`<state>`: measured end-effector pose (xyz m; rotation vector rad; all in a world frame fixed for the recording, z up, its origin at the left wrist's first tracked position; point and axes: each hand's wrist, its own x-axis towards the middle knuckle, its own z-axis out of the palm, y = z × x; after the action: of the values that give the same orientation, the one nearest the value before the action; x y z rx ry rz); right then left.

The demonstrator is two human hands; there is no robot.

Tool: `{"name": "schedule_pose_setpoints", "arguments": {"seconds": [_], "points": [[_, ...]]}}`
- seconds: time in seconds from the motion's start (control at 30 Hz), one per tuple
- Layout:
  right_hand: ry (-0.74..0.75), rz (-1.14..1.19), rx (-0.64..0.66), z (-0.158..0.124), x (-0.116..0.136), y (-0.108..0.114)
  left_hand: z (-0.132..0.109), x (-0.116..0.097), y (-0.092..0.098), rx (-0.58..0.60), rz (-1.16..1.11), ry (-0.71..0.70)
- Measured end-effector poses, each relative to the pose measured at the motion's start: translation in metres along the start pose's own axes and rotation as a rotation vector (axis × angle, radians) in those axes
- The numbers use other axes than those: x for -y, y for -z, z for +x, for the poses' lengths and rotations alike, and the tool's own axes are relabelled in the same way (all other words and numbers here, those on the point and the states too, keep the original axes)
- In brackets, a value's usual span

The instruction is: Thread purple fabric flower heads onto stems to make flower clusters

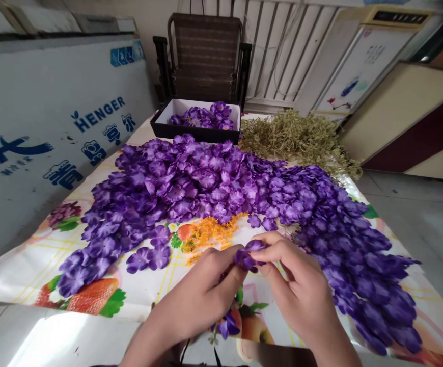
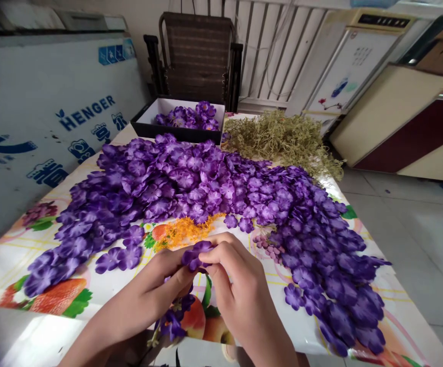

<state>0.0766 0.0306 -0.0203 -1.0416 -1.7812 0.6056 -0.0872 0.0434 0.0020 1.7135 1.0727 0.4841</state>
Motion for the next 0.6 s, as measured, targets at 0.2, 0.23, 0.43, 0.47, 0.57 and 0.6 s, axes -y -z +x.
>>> {"name": "schedule_pose_setpoints", "arguments": {"seconds": [0.2,0.23,0.43,0.47,0.57,0.6], "points": [[-0.026,-0.167,-0.028,-0.001,-0.005,-0.006,0.006,0.005,-0.007,-0.019,0.306,0.017],[-0.062,-0.163,-0.023,-0.002,-0.007,-0.007,0.007,0.005,-0.008,-0.029,0.364,0.009],[-0.384,0.165,0.13,0.001,-0.014,0.0,0.007,0.005,-0.002,-0.04,0.423,-0.07],[-0.409,0.188,0.143,0.002,-0.015,0.002,0.006,0.005,0.001,-0.038,0.357,-0.066],[-0.413,0.284,0.052,0.005,-0.017,0.008,0.003,0.006,0.01,-0.056,0.174,-0.033],[-0.396,0.369,0.024,0.005,-0.017,0.01,0.002,0.006,0.013,-0.064,0.127,-0.027]]}}
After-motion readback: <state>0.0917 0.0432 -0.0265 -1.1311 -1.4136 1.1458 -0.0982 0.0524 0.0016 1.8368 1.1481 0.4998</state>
